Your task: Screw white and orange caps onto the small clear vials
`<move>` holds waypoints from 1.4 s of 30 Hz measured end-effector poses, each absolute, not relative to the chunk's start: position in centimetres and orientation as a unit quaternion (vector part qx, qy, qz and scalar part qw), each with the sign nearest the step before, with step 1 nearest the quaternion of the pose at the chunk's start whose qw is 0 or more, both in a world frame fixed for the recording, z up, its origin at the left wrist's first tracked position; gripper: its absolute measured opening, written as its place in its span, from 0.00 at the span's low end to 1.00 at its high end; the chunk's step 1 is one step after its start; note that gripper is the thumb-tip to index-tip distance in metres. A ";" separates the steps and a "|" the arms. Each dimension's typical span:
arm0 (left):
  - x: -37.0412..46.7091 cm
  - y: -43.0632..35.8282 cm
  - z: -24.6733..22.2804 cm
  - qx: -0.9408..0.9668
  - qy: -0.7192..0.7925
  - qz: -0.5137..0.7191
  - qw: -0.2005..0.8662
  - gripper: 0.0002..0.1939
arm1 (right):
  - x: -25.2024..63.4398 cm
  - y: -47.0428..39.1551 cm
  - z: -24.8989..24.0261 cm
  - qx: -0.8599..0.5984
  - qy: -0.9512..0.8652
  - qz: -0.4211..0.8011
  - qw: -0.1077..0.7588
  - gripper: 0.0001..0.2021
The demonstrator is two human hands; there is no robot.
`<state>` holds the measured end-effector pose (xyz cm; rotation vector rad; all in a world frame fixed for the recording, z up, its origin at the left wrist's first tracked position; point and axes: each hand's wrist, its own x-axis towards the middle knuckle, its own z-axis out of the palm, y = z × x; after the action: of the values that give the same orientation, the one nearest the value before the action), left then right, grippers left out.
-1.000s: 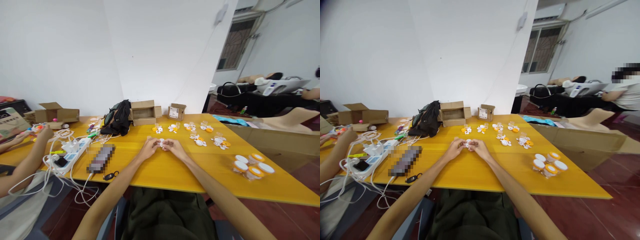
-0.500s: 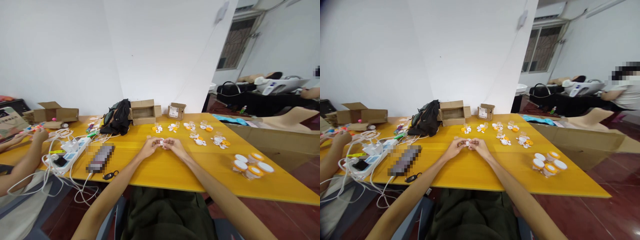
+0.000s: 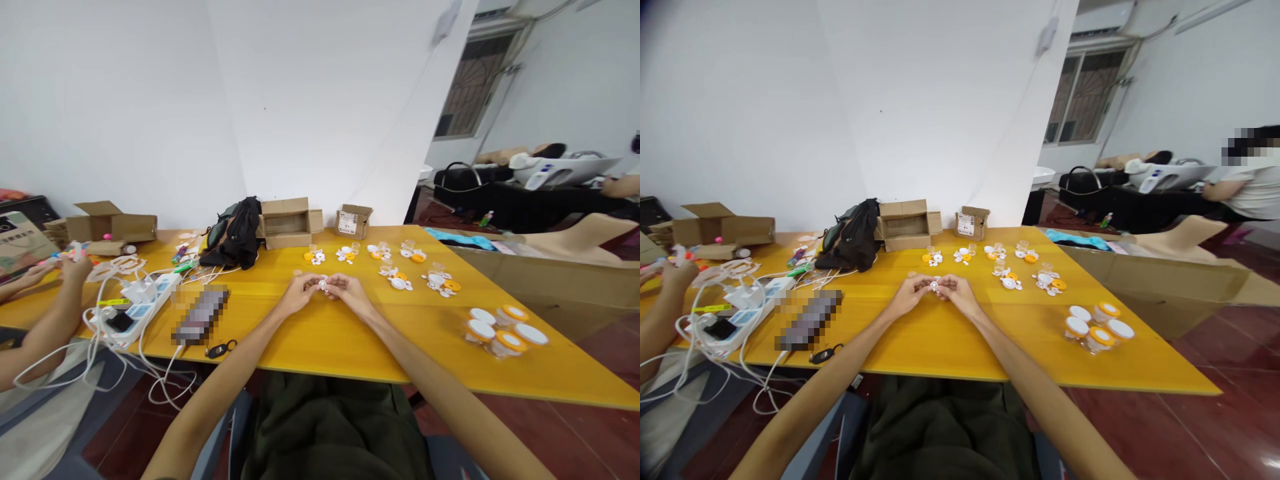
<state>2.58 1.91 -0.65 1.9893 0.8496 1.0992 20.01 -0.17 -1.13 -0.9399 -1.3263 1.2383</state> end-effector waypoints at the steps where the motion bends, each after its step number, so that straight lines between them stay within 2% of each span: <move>1: 2.6 1.9 -0.6 0.765 0.328 0.426 0.355 0.10 | 19.9 -0.2 -1.1 -0.392 -0.559 0.510 0.524 0.18; 13: 2.8 1.6 -0.3 0.734 0.327 0.444 0.398 0.09 | 19.4 -0.3 -1.1 -0.395 -0.621 0.410 0.539 0.16; 30: 3.0 1.5 -0.4 0.745 0.320 0.457 0.366 0.08 | 19.4 -0.8 -0.9 -0.415 -0.591 0.452 0.523 0.22; 42: 3.2 1.3 -1.0 0.754 0.312 0.444 0.369 0.08 | 19.9 -0.4 -1.4 -0.407 -0.620 0.449 0.499 0.21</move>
<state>3.17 1.33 -0.99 1.9356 0.8017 1.1396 19.89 -0.40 -1.35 -0.9859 -1.4998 1.0854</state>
